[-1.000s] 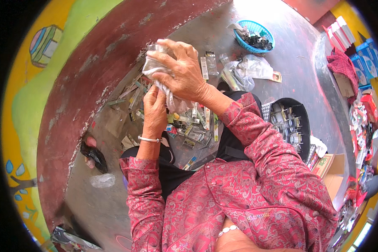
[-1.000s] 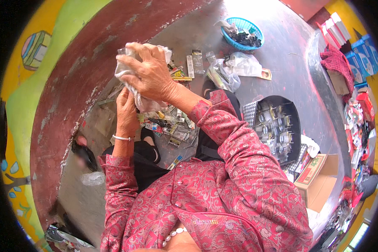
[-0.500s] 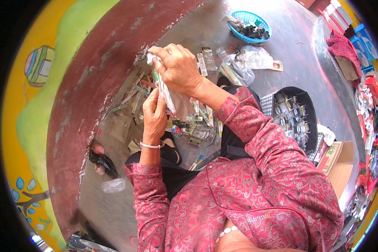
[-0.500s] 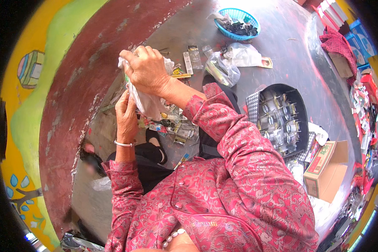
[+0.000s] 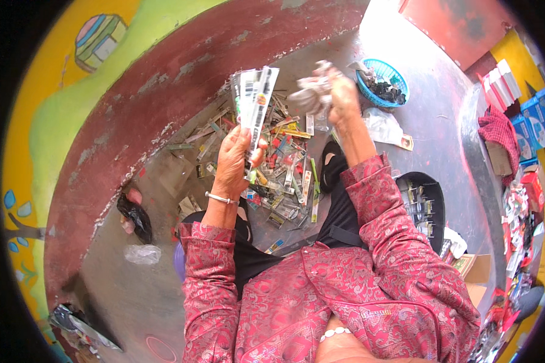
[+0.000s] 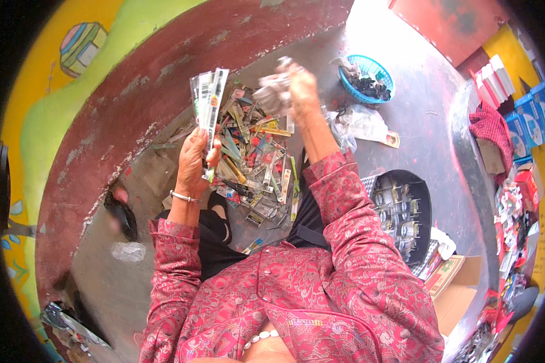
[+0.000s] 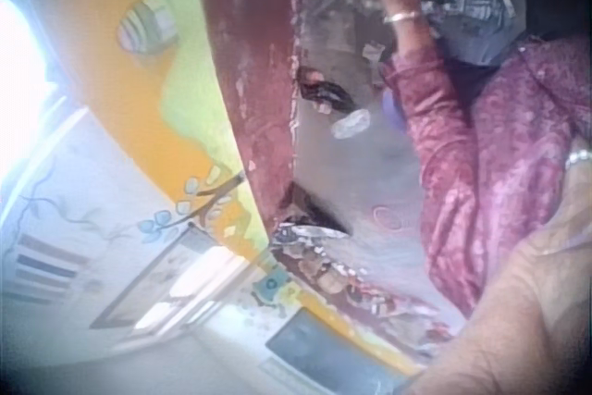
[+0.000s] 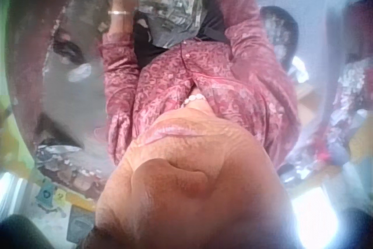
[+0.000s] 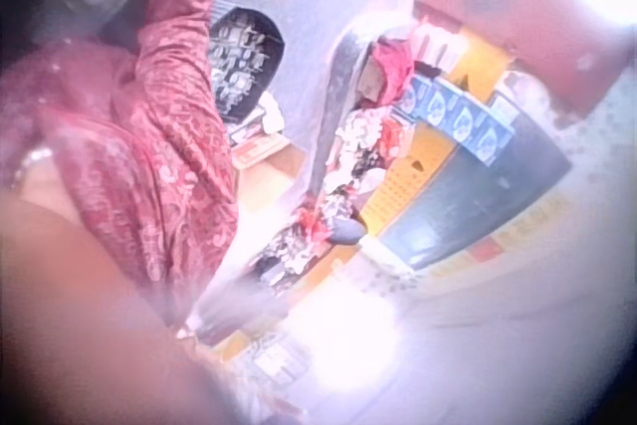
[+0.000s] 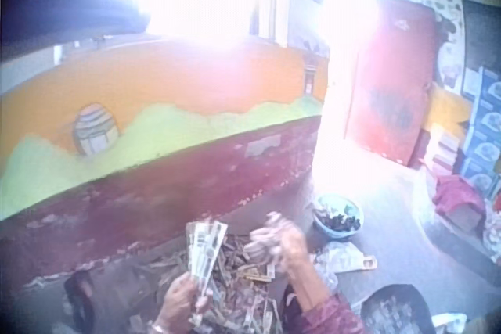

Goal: The person picks up several small packaged items from a pile on the floor and sorts them, holding some in one hand while using a cloth to wipe or clean the packages.

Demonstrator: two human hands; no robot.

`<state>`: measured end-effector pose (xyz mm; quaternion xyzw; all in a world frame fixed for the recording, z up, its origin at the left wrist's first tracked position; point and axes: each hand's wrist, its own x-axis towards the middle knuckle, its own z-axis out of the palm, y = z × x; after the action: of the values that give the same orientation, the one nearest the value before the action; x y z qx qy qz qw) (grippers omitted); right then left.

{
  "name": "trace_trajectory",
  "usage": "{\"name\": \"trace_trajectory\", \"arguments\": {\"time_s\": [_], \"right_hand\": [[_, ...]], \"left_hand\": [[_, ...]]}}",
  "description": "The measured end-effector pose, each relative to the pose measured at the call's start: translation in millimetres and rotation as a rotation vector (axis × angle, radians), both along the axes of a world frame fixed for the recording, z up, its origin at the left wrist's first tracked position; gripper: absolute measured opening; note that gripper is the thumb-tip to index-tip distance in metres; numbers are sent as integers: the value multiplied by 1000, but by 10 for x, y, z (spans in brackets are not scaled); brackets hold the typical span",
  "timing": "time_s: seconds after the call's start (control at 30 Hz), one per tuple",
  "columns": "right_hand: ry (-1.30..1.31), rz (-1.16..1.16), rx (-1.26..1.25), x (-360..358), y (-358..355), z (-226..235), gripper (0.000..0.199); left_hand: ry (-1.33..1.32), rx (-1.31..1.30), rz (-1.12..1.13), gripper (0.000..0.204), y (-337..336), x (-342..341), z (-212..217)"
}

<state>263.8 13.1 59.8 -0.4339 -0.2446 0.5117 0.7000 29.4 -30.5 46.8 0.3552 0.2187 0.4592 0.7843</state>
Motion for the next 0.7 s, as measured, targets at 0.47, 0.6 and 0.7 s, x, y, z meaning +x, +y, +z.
{"name": "trace_trajectory", "arguments": {"time_s": [0.47,0.6,0.7], "right_hand": [[663,499,240,-17,39,91,49],[683,199,236,260,62,34,46],[779,206,265,206,57,2,47]], "left_hand": [[411,-10,-46,25,-6,69,-106],[121,-203,-25,22,224,-115,-227],[-530,-440,-31,21,243,-180,-195]]}}
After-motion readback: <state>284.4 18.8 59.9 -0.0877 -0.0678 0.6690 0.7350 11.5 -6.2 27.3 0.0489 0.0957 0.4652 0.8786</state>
